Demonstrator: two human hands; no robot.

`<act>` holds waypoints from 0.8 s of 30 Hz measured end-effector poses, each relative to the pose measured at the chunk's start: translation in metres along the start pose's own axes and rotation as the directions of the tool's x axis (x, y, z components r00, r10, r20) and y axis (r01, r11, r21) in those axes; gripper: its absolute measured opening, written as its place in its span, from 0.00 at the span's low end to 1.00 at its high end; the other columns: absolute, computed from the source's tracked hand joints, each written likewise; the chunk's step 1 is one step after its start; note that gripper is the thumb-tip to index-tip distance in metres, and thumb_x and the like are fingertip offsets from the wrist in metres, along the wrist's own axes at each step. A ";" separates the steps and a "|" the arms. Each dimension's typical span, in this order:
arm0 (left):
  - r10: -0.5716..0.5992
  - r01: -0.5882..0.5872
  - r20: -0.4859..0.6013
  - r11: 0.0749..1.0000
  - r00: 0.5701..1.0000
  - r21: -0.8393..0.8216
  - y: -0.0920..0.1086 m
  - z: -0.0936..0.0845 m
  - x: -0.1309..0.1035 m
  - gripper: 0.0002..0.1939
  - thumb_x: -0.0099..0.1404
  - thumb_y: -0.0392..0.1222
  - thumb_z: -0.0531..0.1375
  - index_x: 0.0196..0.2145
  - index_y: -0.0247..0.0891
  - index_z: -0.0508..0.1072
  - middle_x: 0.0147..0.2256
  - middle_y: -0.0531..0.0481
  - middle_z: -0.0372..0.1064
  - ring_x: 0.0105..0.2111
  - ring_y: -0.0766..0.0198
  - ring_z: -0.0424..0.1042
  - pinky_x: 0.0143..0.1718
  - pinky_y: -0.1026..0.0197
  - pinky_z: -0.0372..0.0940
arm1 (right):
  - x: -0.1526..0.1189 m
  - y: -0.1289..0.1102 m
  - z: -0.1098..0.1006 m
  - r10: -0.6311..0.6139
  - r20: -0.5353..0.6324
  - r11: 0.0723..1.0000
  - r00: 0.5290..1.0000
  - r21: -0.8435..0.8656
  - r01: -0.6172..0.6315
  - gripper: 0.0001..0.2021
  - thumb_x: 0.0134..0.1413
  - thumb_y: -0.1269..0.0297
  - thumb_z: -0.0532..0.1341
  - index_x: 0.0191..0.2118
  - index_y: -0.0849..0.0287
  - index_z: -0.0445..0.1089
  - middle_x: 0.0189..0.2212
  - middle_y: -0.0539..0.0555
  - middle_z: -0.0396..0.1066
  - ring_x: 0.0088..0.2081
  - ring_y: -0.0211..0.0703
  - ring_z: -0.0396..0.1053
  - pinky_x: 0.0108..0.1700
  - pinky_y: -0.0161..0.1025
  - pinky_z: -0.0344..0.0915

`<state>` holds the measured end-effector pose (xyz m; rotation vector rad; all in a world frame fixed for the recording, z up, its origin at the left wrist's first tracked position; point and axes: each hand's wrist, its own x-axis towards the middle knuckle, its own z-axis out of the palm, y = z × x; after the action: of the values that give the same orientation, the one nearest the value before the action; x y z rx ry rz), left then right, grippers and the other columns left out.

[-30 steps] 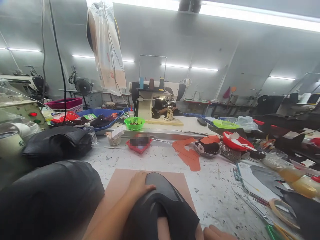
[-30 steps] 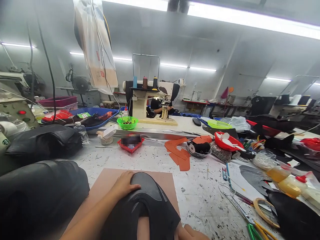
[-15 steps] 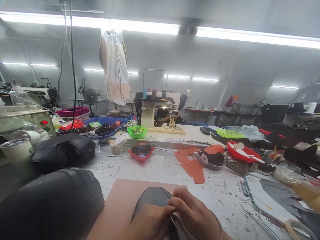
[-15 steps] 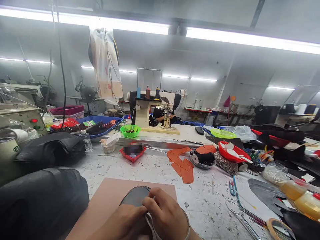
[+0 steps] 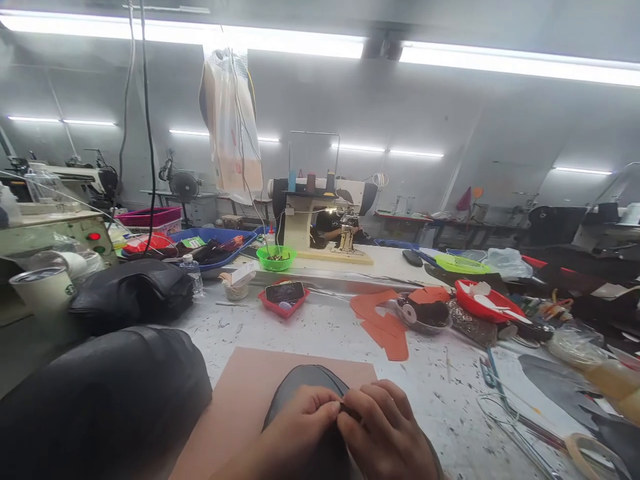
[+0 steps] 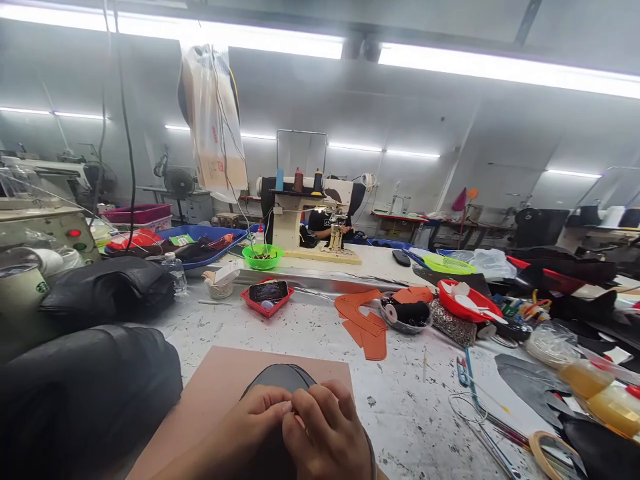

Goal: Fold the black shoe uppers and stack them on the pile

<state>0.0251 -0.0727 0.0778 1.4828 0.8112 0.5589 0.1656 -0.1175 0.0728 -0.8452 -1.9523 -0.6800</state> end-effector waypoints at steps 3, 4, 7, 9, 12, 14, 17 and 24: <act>-0.094 0.091 -0.140 0.996 0.986 -0.025 -0.005 0.000 -0.001 0.12 0.50 0.46 0.54 0.24 0.33 0.69 0.22 0.54 0.61 0.28 0.64 0.60 0.32 0.62 0.55 | -0.003 -0.001 -0.004 0.009 0.054 1.000 0.998 0.002 -0.009 0.12 0.56 0.77 0.49 0.27 0.62 0.66 0.32 0.54 0.63 0.34 0.40 0.60 0.41 0.42 0.54; -0.157 0.143 -0.215 0.987 0.964 -0.076 -0.006 0.000 -0.002 0.12 0.49 0.46 0.54 0.25 0.34 0.69 0.24 0.53 0.62 0.29 0.63 0.61 0.33 0.62 0.55 | -0.004 -0.002 -0.004 0.020 0.031 1.000 0.999 0.009 -0.020 0.12 0.56 0.77 0.50 0.26 0.62 0.65 0.32 0.54 0.63 0.34 0.41 0.59 0.42 0.43 0.54; -0.225 0.172 -0.263 0.963 0.938 -0.208 -0.006 -0.002 -0.005 0.12 0.46 0.44 0.55 0.28 0.34 0.70 0.26 0.53 0.65 0.31 0.62 0.63 0.34 0.62 0.57 | -0.007 -0.003 -0.002 0.047 0.007 0.998 0.999 0.042 -0.048 0.09 0.55 0.76 0.52 0.26 0.63 0.64 0.34 0.55 0.61 0.35 0.41 0.59 0.42 0.43 0.53; -0.122 0.091 -0.159 0.978 0.980 -0.189 -0.005 -0.002 -0.007 0.11 0.47 0.42 0.55 0.28 0.34 0.71 0.26 0.52 0.66 0.30 0.63 0.64 0.34 0.62 0.57 | -0.006 -0.004 -0.001 0.059 0.054 0.995 0.997 0.073 -0.063 0.09 0.55 0.77 0.50 0.27 0.63 0.64 0.33 0.55 0.62 0.34 0.41 0.59 0.41 0.43 0.53; 0.023 -0.029 -0.095 0.998 0.995 -0.061 -0.001 -0.002 -0.010 0.11 0.53 0.38 0.52 0.31 0.34 0.72 0.29 0.51 0.69 0.33 0.62 0.66 0.36 0.62 0.58 | -0.002 -0.003 -0.003 0.102 0.105 0.982 0.989 0.151 -0.118 0.10 0.54 0.75 0.48 0.28 0.63 0.64 0.30 0.55 0.62 0.31 0.41 0.58 0.38 0.42 0.52; 0.105 -0.097 -0.075 0.990 0.992 0.107 0.002 0.000 -0.014 0.12 0.56 0.36 0.49 0.32 0.35 0.72 0.31 0.51 0.70 0.34 0.62 0.67 0.37 0.63 0.59 | 0.001 -0.001 -0.006 0.127 0.109 0.977 0.986 0.160 -0.143 0.10 0.54 0.75 0.48 0.27 0.63 0.63 0.27 0.54 0.61 0.29 0.41 0.56 0.36 0.41 0.51; 0.230 -0.211 0.001 0.888 0.973 0.409 0.005 0.004 -0.021 0.12 0.60 0.34 0.47 0.32 0.37 0.70 0.30 0.52 0.71 0.31 0.65 0.68 0.32 0.66 0.59 | 0.003 0.004 -0.008 0.135 0.116 0.980 0.984 0.129 -0.150 0.10 0.56 0.77 0.49 0.27 0.63 0.63 0.24 0.52 0.61 0.29 0.40 0.56 0.36 0.40 0.50; 0.452 -0.343 0.148 0.388 0.879 0.856 -0.012 0.009 -0.020 0.08 0.59 0.31 0.48 0.31 0.36 0.65 0.25 0.49 0.70 0.23 0.62 0.68 0.22 0.63 0.55 | -0.001 0.003 -0.005 0.157 0.129 0.983 0.979 0.071 -0.167 0.12 0.56 0.76 0.50 0.23 0.63 0.61 0.24 0.53 0.61 0.27 0.39 0.55 0.34 0.39 0.49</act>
<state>0.0170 -0.0946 0.0675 2.6945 0.8628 0.6192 0.1705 -0.1196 0.0743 -1.0037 -1.9794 -0.4585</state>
